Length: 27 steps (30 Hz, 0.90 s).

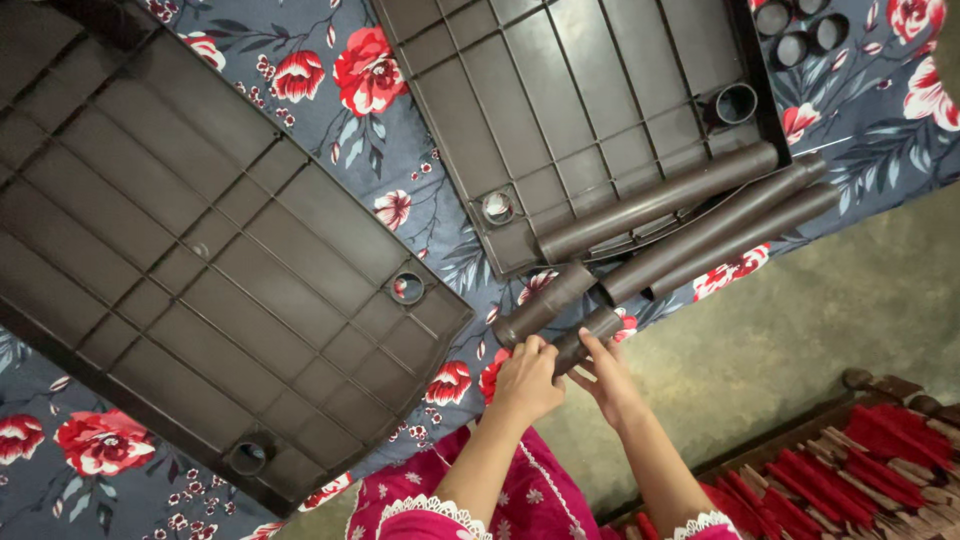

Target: The person assembles a dark plastic table by inserting cylindrical legs into the underside of the tabletop and securing them with caps. The person handles the tabletop and legs, aligns the legs with the holes, and tightens the caps to complete the assembly.

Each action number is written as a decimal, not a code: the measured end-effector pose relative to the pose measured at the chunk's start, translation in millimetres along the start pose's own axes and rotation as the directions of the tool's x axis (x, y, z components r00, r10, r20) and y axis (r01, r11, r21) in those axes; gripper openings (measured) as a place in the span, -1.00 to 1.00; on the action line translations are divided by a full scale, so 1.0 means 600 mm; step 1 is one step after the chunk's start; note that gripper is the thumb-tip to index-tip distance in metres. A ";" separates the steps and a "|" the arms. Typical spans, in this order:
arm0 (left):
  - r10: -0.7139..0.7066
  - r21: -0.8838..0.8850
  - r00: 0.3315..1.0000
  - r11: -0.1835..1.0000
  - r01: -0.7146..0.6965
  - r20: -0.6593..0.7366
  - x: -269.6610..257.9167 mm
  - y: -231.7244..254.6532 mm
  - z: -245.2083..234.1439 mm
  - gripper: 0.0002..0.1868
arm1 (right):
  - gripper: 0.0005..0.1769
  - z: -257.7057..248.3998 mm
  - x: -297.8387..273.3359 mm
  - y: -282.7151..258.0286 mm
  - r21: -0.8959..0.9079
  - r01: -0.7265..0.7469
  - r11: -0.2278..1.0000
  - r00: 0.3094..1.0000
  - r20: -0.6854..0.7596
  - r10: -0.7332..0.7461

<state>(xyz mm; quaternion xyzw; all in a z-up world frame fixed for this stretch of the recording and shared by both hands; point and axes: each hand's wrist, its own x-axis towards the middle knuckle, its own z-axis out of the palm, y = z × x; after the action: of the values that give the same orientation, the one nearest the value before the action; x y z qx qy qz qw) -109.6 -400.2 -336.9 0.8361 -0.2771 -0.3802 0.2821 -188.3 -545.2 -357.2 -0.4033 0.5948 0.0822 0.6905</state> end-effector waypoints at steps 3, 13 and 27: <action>-0.044 0.042 0.997 0.998 0.041 0.062 0.002 -0.003 0.011 -0.59 | -0.52 -0.007 0.030 0.011 0.053 -0.080 0.995 0.997 0.022 0.079; -0.048 0.008 0.997 0.999 0.048 0.052 -0.001 -0.032 0.037 -0.45 | -0.60 -0.011 0.088 0.042 0.125 -0.115 0.986 0.993 0.030 0.112; -0.111 -0.129 0.994 0.986 0.109 -0.007 -0.029 -0.041 -0.044 -0.52 | -0.70 0.035 -0.010 -0.038 -0.010 0.079 0.997 0.996 0.030 -0.078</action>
<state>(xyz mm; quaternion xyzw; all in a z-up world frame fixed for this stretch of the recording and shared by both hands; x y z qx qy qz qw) -92.3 -364.7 -330.8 0.8329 -0.2035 -0.4063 0.3159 -160.4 -544.5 -342.0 -0.4291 0.5679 0.0643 0.6995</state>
